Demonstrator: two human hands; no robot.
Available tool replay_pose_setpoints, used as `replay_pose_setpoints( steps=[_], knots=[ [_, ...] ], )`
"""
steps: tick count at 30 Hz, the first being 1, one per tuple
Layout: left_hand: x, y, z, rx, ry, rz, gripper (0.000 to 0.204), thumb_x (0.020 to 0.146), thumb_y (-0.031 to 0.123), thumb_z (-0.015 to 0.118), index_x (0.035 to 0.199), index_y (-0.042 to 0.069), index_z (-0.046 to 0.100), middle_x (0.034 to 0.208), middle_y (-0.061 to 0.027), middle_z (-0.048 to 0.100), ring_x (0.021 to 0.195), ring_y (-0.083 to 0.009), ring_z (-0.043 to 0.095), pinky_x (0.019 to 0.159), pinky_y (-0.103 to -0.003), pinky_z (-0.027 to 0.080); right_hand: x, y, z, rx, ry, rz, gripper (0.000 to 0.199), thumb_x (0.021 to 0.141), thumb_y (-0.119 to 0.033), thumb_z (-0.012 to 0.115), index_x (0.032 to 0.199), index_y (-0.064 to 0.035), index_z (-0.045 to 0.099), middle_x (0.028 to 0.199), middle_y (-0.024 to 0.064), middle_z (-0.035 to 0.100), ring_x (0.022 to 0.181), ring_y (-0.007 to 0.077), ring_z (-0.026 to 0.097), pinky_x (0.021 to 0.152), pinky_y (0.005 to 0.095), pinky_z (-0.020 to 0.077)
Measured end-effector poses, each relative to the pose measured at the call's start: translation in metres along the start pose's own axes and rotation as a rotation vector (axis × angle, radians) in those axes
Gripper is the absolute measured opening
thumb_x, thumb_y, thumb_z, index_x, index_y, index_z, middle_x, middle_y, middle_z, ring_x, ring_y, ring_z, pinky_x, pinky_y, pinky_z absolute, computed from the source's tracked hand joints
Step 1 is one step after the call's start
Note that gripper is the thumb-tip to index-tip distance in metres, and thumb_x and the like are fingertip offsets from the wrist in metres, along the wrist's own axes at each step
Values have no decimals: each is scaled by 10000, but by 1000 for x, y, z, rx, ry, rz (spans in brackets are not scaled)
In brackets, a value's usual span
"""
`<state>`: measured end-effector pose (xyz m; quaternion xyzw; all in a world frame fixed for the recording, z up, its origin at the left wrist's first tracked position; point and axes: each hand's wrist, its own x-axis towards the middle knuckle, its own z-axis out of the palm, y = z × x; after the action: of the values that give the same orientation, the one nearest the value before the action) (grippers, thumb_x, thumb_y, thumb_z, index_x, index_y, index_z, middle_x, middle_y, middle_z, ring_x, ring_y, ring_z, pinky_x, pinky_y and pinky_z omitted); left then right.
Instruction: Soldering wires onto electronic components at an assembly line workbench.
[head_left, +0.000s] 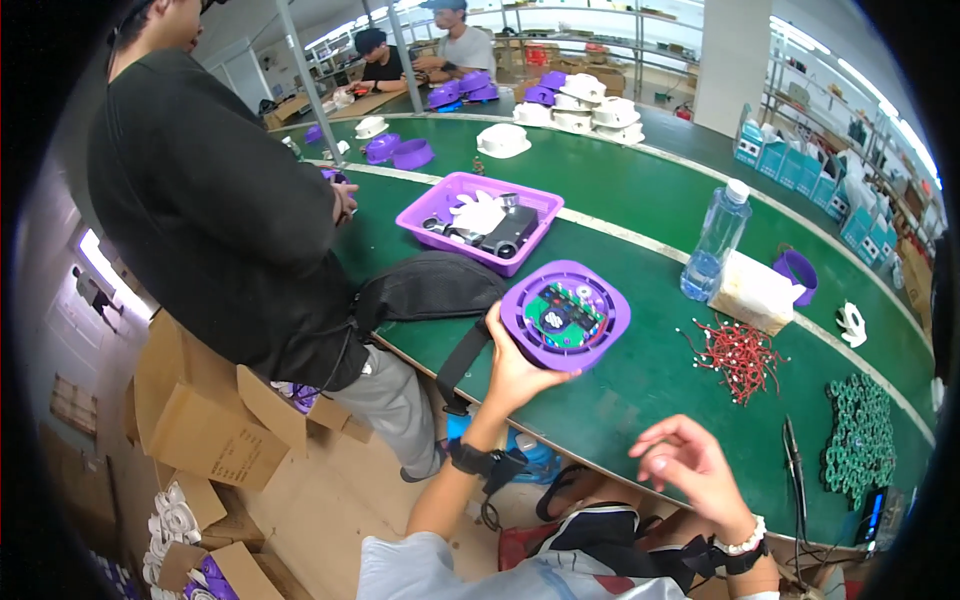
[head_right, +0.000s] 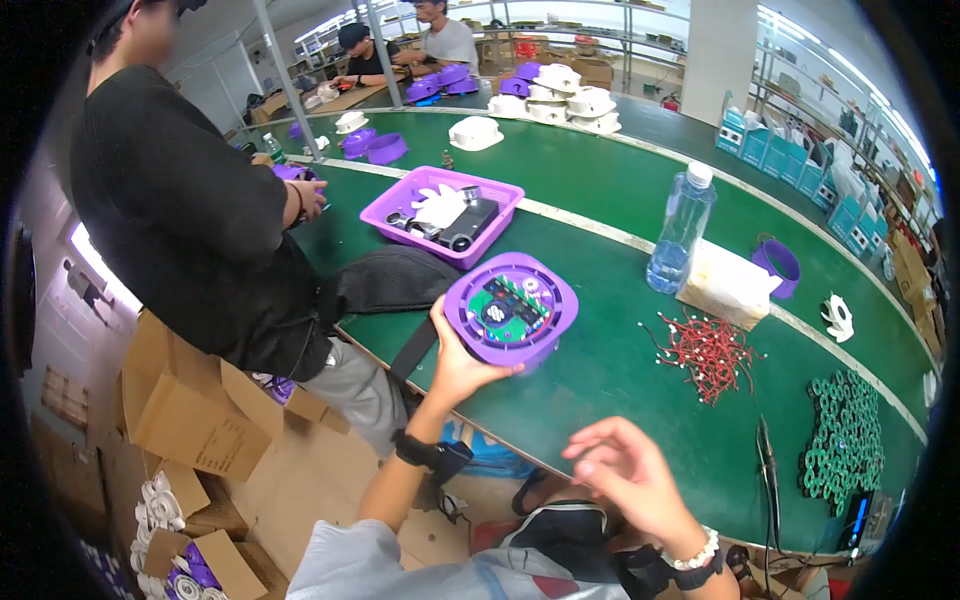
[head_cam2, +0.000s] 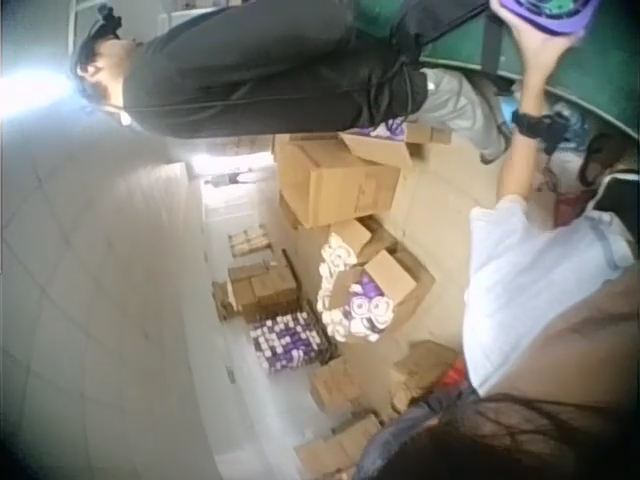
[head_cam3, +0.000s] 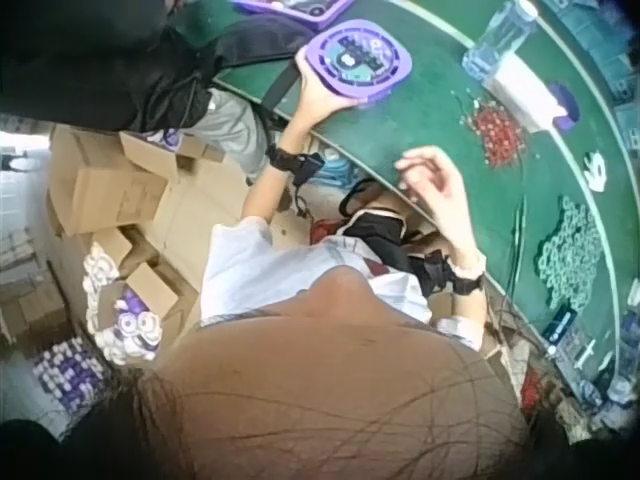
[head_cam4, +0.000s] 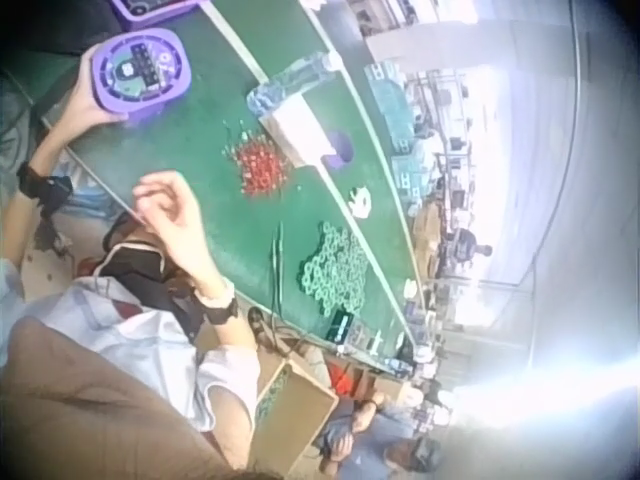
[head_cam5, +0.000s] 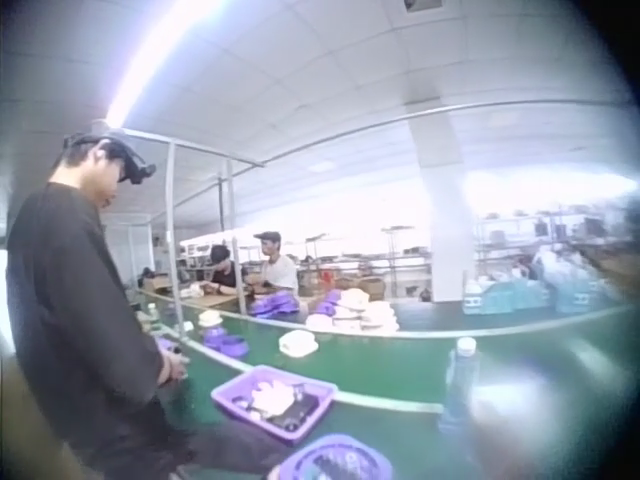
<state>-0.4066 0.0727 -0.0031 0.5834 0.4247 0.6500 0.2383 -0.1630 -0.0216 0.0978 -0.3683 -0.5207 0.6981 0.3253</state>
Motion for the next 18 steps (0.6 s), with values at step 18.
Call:
replay_pose_setpoints(
  steps=[18],
  knots=[
    [84, -48, 40, 642, 198, -154, 684, 683, 225, 708, 1200, -1, 322, 1015, -176, 355, 729, -230, 538, 684, -359, 458, -90, 15, -35, 126, 307, -117, 257, 805, -81, 556, 1032, 5, 468, 928, 121, 579, 724, 120, 560, 600, 213, 453]
  ],
)
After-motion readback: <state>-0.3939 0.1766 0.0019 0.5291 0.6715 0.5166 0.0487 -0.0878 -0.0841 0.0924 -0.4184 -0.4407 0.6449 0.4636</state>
